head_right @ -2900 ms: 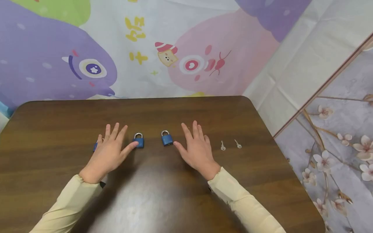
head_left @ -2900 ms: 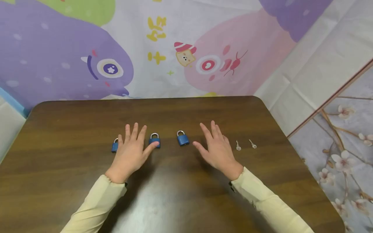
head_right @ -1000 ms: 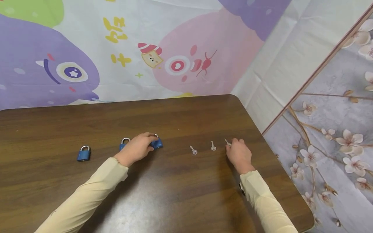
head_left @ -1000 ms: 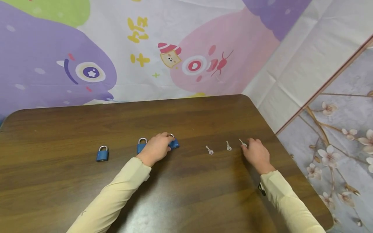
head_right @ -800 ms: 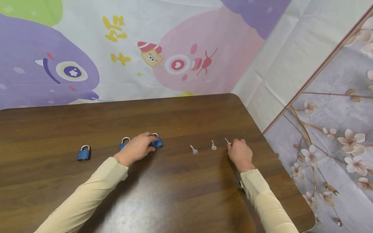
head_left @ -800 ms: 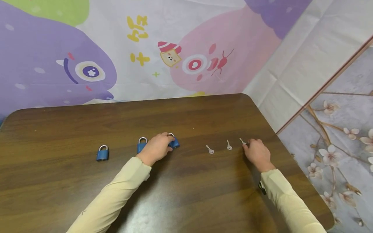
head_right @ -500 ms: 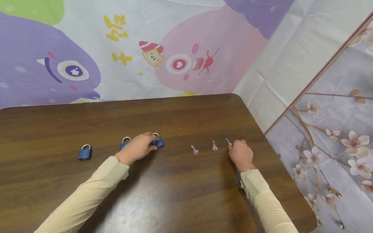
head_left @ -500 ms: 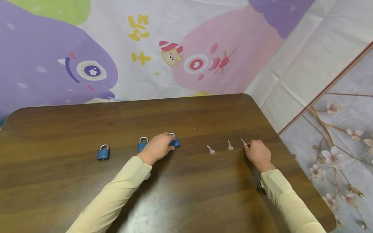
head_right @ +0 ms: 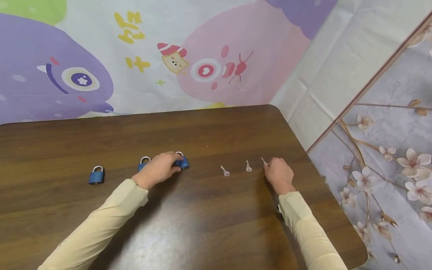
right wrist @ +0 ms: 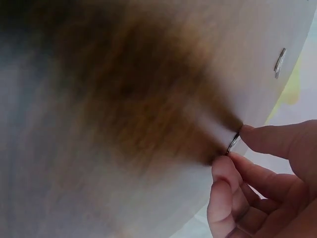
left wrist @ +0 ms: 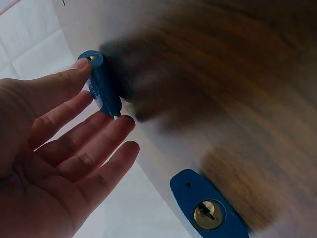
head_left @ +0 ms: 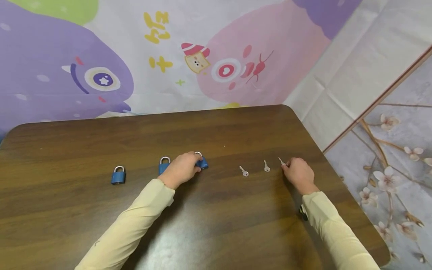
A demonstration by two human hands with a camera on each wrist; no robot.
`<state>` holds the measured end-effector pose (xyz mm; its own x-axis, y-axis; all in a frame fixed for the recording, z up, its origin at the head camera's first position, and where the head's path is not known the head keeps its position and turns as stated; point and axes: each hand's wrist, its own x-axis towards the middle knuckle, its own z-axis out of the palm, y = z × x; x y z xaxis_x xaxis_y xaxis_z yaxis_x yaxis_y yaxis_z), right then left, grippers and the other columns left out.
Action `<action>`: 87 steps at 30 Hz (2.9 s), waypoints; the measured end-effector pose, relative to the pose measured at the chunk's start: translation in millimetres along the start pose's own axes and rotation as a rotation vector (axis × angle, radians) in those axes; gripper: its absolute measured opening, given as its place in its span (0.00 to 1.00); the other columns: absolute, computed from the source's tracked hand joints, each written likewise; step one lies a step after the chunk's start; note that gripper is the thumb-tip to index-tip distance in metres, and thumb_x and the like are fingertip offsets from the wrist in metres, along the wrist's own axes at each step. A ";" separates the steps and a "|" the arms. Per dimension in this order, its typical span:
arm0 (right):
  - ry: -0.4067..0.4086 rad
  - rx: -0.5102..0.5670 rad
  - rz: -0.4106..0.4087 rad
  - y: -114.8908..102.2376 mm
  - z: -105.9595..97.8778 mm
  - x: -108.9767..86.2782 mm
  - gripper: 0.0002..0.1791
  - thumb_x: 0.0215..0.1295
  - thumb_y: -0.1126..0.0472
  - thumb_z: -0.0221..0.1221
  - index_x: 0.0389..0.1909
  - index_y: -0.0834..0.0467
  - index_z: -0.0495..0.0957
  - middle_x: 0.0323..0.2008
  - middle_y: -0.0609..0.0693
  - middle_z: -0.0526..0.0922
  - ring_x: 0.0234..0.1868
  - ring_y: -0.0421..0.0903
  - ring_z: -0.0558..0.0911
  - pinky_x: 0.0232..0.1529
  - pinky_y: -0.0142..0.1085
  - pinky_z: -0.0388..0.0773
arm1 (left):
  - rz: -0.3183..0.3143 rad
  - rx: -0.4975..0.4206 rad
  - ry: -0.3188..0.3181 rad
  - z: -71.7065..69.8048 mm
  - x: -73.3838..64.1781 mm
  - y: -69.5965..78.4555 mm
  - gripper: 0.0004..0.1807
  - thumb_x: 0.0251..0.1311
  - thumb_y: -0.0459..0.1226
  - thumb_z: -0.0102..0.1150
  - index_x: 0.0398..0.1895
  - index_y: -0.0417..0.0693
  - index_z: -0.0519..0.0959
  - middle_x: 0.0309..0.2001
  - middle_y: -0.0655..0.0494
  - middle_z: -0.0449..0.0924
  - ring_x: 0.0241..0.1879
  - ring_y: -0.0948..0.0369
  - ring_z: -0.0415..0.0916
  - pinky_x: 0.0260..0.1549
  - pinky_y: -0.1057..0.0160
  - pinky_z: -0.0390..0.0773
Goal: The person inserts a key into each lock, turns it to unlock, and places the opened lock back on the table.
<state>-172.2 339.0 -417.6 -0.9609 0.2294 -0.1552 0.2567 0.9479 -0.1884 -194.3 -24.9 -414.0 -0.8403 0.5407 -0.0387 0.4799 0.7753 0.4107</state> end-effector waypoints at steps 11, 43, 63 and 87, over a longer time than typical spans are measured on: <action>-0.069 0.085 0.022 3.0 -3.4 6.6 0.14 0.55 0.53 0.56 0.33 0.60 0.81 0.38 0.59 0.83 0.36 0.53 0.80 0.28 0.43 0.76 | -0.003 -0.021 -0.008 1.1 -1.0 0.5 0.18 0.59 0.35 0.61 0.52 0.38 0.76 0.49 0.43 0.76 0.49 0.49 0.77 0.49 0.53 0.78; -0.172 0.190 -0.040 0.2 -19.7 9.6 0.12 0.59 0.57 0.58 0.28 0.64 0.79 0.14 0.45 0.75 0.19 0.40 0.73 0.23 0.32 0.70 | -0.073 -0.027 0.016 -0.1 0.3 2.6 0.24 0.56 0.36 0.64 0.55 0.36 0.73 0.47 0.40 0.73 0.45 0.48 0.78 0.48 0.53 0.78; -0.293 0.478 -0.181 -126.2 5.7 -41.8 0.11 0.62 0.57 0.56 0.32 0.60 0.81 0.24 0.49 0.82 0.19 0.39 0.73 0.22 0.29 0.71 | -0.135 -0.040 -0.018 -0.4 2.4 2.9 0.23 0.57 0.38 0.63 0.54 0.38 0.74 0.47 0.39 0.76 0.48 0.47 0.76 0.49 0.51 0.77; -0.465 0.841 -0.015 -177.4 51.2 -41.9 0.10 0.60 0.62 0.57 0.33 0.65 0.81 0.11 0.45 0.75 0.05 0.35 0.57 0.07 0.26 0.53 | -0.144 -0.043 -0.006 1.2 2.2 2.1 0.23 0.57 0.41 0.62 0.54 0.39 0.75 0.43 0.41 0.76 0.40 0.51 0.77 0.43 0.53 0.78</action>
<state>-172.1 149.9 -427.3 -0.8738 -0.0633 -0.4821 0.4093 0.4395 -0.7996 -194.9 -21.8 -414.3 -0.8981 0.4268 -0.1059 0.3429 0.8305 0.4389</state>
